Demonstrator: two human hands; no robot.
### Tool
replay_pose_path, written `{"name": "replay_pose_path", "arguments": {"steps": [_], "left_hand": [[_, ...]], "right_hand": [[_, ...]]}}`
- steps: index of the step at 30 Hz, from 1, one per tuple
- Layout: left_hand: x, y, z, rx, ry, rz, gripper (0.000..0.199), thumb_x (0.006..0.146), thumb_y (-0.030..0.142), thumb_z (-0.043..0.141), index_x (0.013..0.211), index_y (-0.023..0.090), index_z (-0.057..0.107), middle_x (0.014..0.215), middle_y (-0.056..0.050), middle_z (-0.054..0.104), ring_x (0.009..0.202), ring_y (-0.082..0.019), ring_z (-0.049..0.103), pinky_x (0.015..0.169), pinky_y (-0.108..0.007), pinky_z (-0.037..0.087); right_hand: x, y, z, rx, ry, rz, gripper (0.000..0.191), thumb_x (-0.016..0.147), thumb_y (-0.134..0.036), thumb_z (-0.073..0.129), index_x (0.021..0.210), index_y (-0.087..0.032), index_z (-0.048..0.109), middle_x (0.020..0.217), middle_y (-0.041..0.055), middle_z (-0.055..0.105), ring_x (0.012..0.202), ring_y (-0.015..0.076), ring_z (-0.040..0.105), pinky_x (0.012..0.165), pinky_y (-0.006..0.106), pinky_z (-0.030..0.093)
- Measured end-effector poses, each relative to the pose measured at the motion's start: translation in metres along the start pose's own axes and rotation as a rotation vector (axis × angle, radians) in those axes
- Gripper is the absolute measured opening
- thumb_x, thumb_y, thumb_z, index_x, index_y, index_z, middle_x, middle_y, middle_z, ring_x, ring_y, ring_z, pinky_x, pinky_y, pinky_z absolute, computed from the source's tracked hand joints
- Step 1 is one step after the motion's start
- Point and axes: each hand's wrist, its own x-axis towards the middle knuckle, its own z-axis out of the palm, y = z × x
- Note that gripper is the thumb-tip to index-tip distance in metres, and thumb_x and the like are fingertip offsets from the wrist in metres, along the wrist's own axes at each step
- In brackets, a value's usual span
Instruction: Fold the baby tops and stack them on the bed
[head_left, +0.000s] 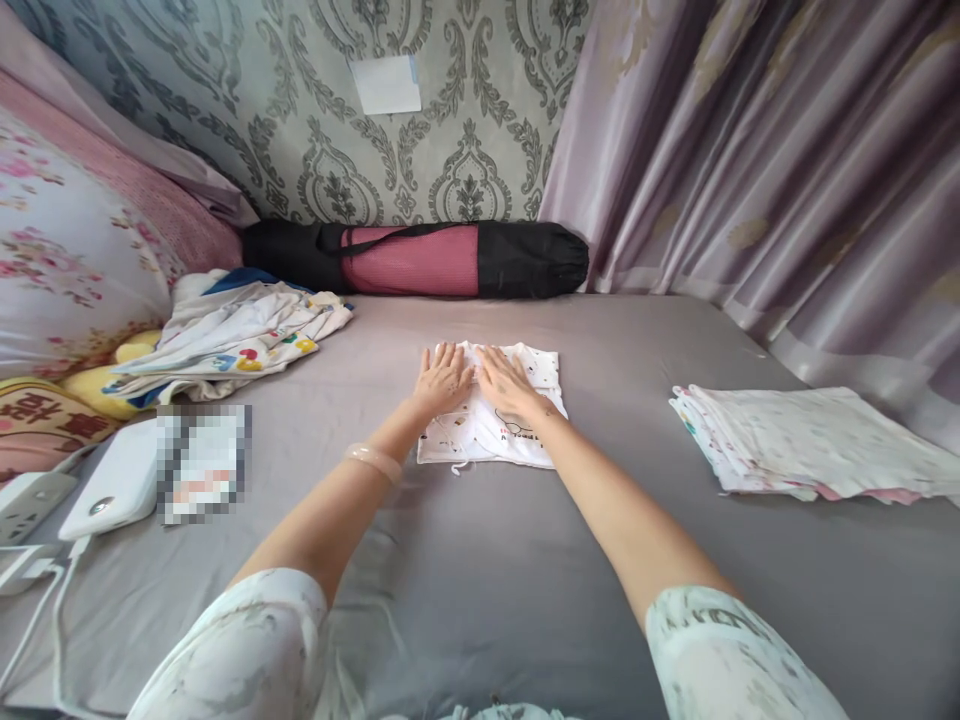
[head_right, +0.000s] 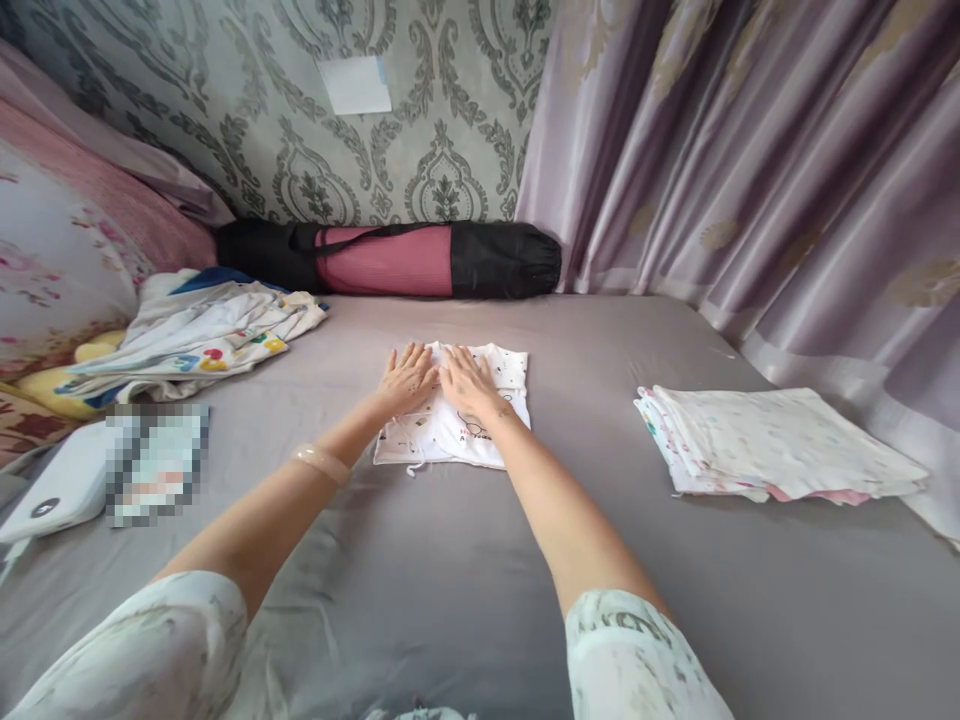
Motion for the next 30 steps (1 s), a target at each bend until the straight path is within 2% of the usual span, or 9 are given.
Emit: {"name": "replay_pose_path", "arguments": {"steps": [3, 6, 11, 16, 18, 20, 23, 27, 30], "left_hand": [[-0.018, 0.007, -0.005, -0.012, -0.006, 0.160, 0.061, 0.100, 0.047, 0.019, 0.153, 0.017, 0.027, 0.160, -0.010, 0.023, 0.149, -0.024, 0.015, 0.121, -0.048, 0.007], [-0.032, 0.007, -0.002, -0.022, -0.072, 0.258, 0.063, 0.100, 0.050, 0.017, 0.154, 0.018, 0.024, 0.161, -0.007, 0.020, 0.149, -0.022, 0.012, 0.121, -0.045, 0.004], [-0.035, 0.003, 0.008, -0.039, -0.101, 0.273, 0.063, 0.100, 0.051, 0.016, 0.155, 0.020, 0.020, 0.161, -0.006, 0.020, 0.149, -0.022, 0.013, 0.121, -0.043, 0.005], [-0.041, 0.001, -0.003, -0.097, -0.137, 0.266, 0.061, 0.101, 0.049, 0.019, 0.154, 0.019, 0.022, 0.161, -0.009, 0.020, 0.149, -0.021, 0.013, 0.121, -0.043, 0.008], [-0.053, -0.003, -0.013, -0.131, -0.107, 0.283, 0.060, 0.101, 0.051, 0.023, 0.151, 0.019, 0.030, 0.160, -0.011, 0.024, 0.148, -0.023, 0.018, 0.120, -0.045, 0.013], [-0.070, -0.011, -0.023, -0.179, -0.063, 0.351, 0.056, 0.099, 0.053, 0.030, 0.143, 0.020, 0.043, 0.154, -0.013, 0.035, 0.142, -0.025, 0.032, 0.116, -0.044, 0.025], [-0.099, -0.024, -0.037, -0.250, -0.030, 0.434, 0.049, 0.095, 0.056, 0.043, 0.126, 0.021, 0.059, 0.130, -0.012, 0.057, 0.119, -0.025, 0.055, 0.101, -0.040, 0.042], [-0.125, -0.039, -0.043, -0.274, -0.031, 0.452, 0.040, 0.088, 0.056, 0.057, 0.105, 0.021, 0.067, 0.105, -0.009, 0.066, 0.099, -0.023, 0.062, 0.088, -0.036, 0.046], [-0.133, -0.046, -0.041, -0.277, -0.062, 0.499, 0.030, 0.093, 0.046, 0.053, 0.101, 0.020, 0.066, 0.100, -0.008, 0.066, 0.093, -0.020, 0.062, 0.083, -0.031, 0.048]], "right_hand": [[-0.016, 0.020, -0.008, -0.068, 0.033, 0.030, 0.058, 0.101, -0.036, 0.018, 0.154, -0.015, 0.026, 0.162, 0.0075, 0.016, 0.149, 0.0209, 0.008, 0.120, 0.045, 0.002], [-0.032, 0.040, -0.004, -0.127, 0.004, 0.066, 0.058, 0.101, -0.037, 0.020, 0.154, -0.015, 0.026, 0.162, 0.0069, 0.017, 0.149, 0.0206, 0.011, 0.120, 0.045, 0.004], [-0.038, 0.052, 0.007, -0.146, -0.014, 0.078, 0.059, 0.101, -0.039, 0.019, 0.155, -0.016, 0.022, 0.162, 0.0054, 0.017, 0.149, 0.0200, 0.012, 0.120, 0.044, 0.004], [-0.045, 0.054, -0.006, -0.021, -0.003, 0.036, 0.058, 0.100, -0.038, 0.021, 0.154, -0.016, 0.026, 0.162, 0.0057, 0.019, 0.149, 0.0191, 0.012, 0.121, 0.043, 0.009], [-0.061, 0.053, -0.013, 0.023, 0.022, -0.024, 0.057, 0.099, -0.038, 0.025, 0.151, -0.015, 0.032, 0.161, 0.0068, 0.023, 0.148, 0.0200, 0.015, 0.121, 0.041, 0.013], [-0.084, 0.050, -0.018, 0.051, 0.009, -0.113, 0.053, 0.098, -0.037, 0.032, 0.146, -0.018, 0.042, 0.157, 0.0064, 0.032, 0.145, 0.0211, 0.025, 0.120, 0.040, 0.020], [-0.124, 0.045, -0.024, 0.077, 0.009, -0.216, 0.045, 0.096, -0.036, 0.040, 0.136, -0.023, 0.054, 0.147, 0.0072, 0.046, 0.136, 0.0231, 0.040, 0.114, 0.040, 0.033], [-0.159, 0.045, -0.027, 0.069, 0.043, -0.284, 0.032, 0.094, -0.034, 0.051, 0.121, -0.025, 0.064, 0.126, 0.0101, 0.058, 0.121, 0.0257, 0.051, 0.102, 0.042, 0.044], [-0.168, 0.053, -0.027, 0.083, 0.032, -0.316, 0.028, 0.096, -0.030, 0.048, 0.118, -0.025, 0.065, 0.117, 0.0096, 0.061, 0.112, 0.0243, 0.055, 0.096, 0.041, 0.048]]}}
